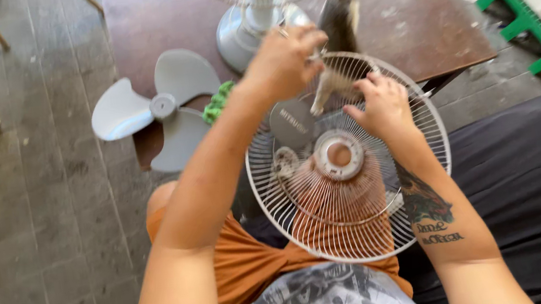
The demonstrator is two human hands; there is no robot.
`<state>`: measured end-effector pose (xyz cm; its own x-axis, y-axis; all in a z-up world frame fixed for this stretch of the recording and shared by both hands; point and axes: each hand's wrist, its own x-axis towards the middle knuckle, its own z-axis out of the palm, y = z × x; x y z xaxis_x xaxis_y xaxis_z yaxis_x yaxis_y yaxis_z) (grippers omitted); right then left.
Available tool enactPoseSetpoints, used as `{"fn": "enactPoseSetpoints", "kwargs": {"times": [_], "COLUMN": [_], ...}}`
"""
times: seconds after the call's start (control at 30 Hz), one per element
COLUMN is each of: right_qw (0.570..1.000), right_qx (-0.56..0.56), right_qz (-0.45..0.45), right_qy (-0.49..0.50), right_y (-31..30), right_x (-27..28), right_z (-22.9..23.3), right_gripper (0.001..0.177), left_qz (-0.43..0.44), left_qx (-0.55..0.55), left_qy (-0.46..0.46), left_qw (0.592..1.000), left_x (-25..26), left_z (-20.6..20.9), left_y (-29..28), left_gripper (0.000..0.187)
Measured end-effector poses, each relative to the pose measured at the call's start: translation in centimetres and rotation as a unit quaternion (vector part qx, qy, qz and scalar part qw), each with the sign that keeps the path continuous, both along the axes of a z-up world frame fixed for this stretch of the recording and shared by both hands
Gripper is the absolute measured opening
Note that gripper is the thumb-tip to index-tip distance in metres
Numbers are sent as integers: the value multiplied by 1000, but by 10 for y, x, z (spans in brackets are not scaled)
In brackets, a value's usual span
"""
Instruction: The person assembles a white pedestal fan by attaching the front grill, inserting the fan blades, and securing the rear grill. They use a green cloth to wipe the fan parts during the process. A cat is present and interacts with the person throughout the task.
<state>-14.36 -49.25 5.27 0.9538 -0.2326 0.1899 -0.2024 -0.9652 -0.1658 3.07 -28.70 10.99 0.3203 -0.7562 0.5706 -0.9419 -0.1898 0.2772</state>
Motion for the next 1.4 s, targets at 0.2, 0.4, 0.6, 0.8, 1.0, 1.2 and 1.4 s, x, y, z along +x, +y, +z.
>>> {"fn": "enactPoseSetpoints", "kwargs": {"times": [0.2,0.4,0.6,0.8,1.0,1.2,1.4], "right_qw": [996,999,977,961,948,918,937], "right_qx": [19,17,-19,-5,-56,-104,-71], "right_qz": [60,46,206,278,313,265,325], "right_qy": [55,-24,-57,-10,35,276,105], "right_y": [48,58,104,119,128,139,154], "right_x": [6,18,21,72,100,124,132], "right_z": [1,-6,3,3,-27,-40,-58], "right_gripper": [82,80,70,74,68,64,81], "left_qz": [257,309,-2,-83,-75,179,382], "left_qx": [-20,73,-211,-162,-104,372,391], "left_qy": [215,327,777,786,793,559,545], "left_qw": [942,890,593,591,595,719,636], "left_x": [-10,-35,-41,-39,-44,-69,-118], "left_z": [-32,-137,-156,-151,-272,-375,-465], "left_y": [122,137,121,109,104,93,118], "left_gripper": [17,19,43,47,43,30,33]}}
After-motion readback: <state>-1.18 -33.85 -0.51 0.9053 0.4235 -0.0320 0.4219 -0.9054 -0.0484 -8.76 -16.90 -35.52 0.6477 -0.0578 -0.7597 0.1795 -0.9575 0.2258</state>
